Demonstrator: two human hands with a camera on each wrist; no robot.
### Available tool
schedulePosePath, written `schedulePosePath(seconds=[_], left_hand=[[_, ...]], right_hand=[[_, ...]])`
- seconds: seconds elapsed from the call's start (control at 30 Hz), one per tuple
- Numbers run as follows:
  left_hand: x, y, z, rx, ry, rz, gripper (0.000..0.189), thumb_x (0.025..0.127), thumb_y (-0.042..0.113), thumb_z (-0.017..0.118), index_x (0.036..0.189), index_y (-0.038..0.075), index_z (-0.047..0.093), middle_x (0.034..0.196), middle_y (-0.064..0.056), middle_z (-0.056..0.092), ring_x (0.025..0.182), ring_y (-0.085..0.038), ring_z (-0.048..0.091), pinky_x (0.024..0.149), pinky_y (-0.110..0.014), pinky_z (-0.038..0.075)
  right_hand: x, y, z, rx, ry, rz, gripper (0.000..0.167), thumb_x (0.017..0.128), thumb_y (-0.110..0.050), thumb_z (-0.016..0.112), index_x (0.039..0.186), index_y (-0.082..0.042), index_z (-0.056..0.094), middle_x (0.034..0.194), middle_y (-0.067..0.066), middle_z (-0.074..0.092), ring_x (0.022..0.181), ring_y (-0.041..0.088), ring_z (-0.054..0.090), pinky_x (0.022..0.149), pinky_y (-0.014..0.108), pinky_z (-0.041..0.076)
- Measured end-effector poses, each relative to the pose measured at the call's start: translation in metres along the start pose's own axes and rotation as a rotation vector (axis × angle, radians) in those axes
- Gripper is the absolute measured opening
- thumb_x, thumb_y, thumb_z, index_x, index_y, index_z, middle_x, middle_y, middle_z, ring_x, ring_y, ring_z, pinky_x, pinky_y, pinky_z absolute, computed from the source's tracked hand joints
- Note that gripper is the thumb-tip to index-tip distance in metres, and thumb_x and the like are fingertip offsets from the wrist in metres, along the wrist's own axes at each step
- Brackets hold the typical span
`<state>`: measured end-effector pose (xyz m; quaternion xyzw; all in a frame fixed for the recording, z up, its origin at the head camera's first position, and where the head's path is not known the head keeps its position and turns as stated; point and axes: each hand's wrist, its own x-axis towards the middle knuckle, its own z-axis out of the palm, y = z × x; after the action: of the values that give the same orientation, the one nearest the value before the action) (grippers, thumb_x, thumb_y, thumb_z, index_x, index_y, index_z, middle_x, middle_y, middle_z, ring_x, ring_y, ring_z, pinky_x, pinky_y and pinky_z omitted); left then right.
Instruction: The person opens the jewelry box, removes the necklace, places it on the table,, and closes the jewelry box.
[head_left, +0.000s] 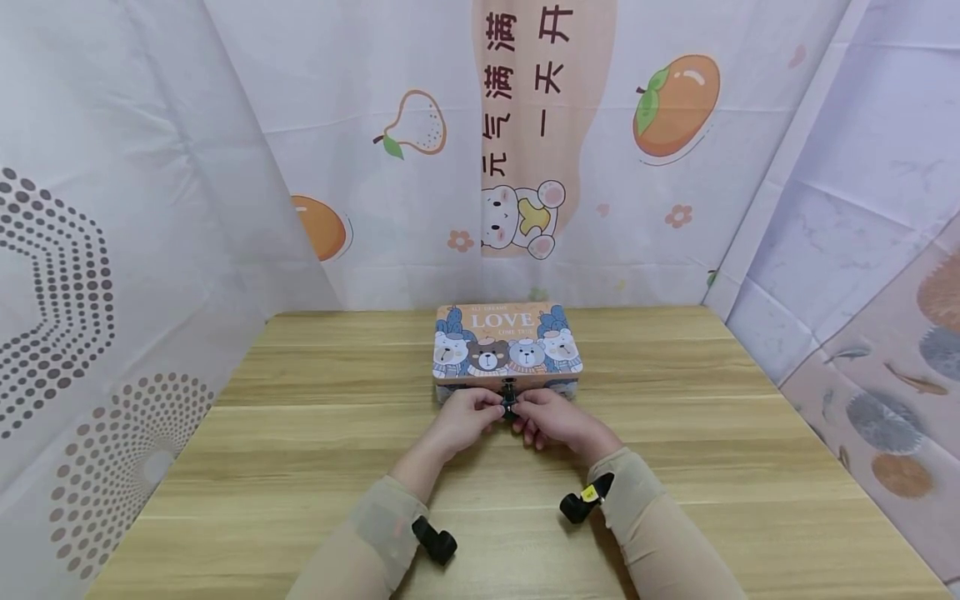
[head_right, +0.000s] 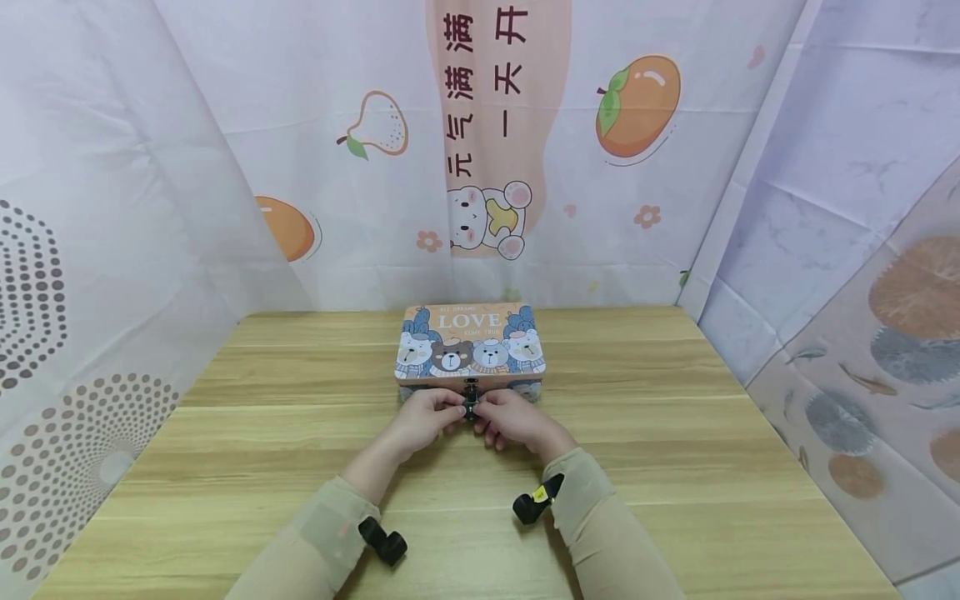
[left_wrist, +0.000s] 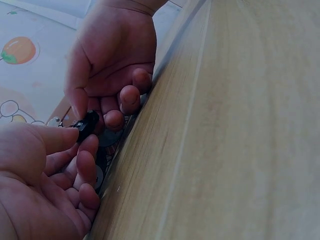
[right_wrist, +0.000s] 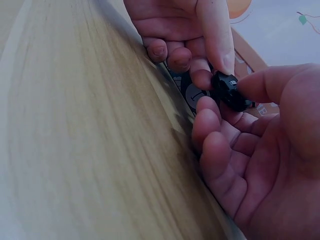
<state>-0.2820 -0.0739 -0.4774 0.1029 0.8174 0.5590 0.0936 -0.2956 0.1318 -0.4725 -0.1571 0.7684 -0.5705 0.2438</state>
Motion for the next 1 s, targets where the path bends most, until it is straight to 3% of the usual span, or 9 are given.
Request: schedulePosePath(seconds=[0.27, 0.53, 1.0], left_hand=[[0.0011, -0.0012, -0.0003, 0.003, 0.005, 0.008, 0.013, 0.099, 0.011, 0.064, 0.106, 0.002, 0.072, 0.087, -0.003, 0.071, 0.074, -0.02, 0.062, 0.065, -0.03, 0.049], [0.0013, -0.0019, 0.0008, 0.009, 0.018, 0.024, 0.014, 0.098, 0.01, 0.066, 0.106, 0.0, 0.072, 0.087, -0.005, 0.073, 0.072, -0.017, 0.061, 0.065, -0.03, 0.05], [-0.0013, 0.0004, 0.0007, 0.002, 0.02, 0.016, 0.017, 0.098, 0.008, 0.066, 0.109, -0.003, 0.07, 0.087, -0.005, 0.072, 0.074, -0.017, 0.062, 0.067, -0.03, 0.051]], right_hand=[[0.0019, 0.0012, -0.0003, -0.027, -0.008, -0.006, 0.025, 0.105, -0.015, 0.049, 0.108, 0.006, 0.062, 0.089, 0.013, 0.065, 0.063, 0.018, 0.06, 0.052, 0.028, 0.049], [0.0005, 0.0038, -0.0033, 0.027, -0.007, -0.005, 0.017, 0.098, -0.006, 0.053, 0.107, 0.007, 0.06, 0.09, 0.013, 0.064, 0.064, 0.018, 0.059, 0.053, 0.028, 0.049], [0.0045, 0.0051, 0.0006, -0.028, 0.033, -0.005, 0.023, 0.103, -0.016, 0.051, 0.103, 0.003, 0.063, 0.086, 0.011, 0.065, 0.059, 0.016, 0.057, 0.049, 0.028, 0.046]])
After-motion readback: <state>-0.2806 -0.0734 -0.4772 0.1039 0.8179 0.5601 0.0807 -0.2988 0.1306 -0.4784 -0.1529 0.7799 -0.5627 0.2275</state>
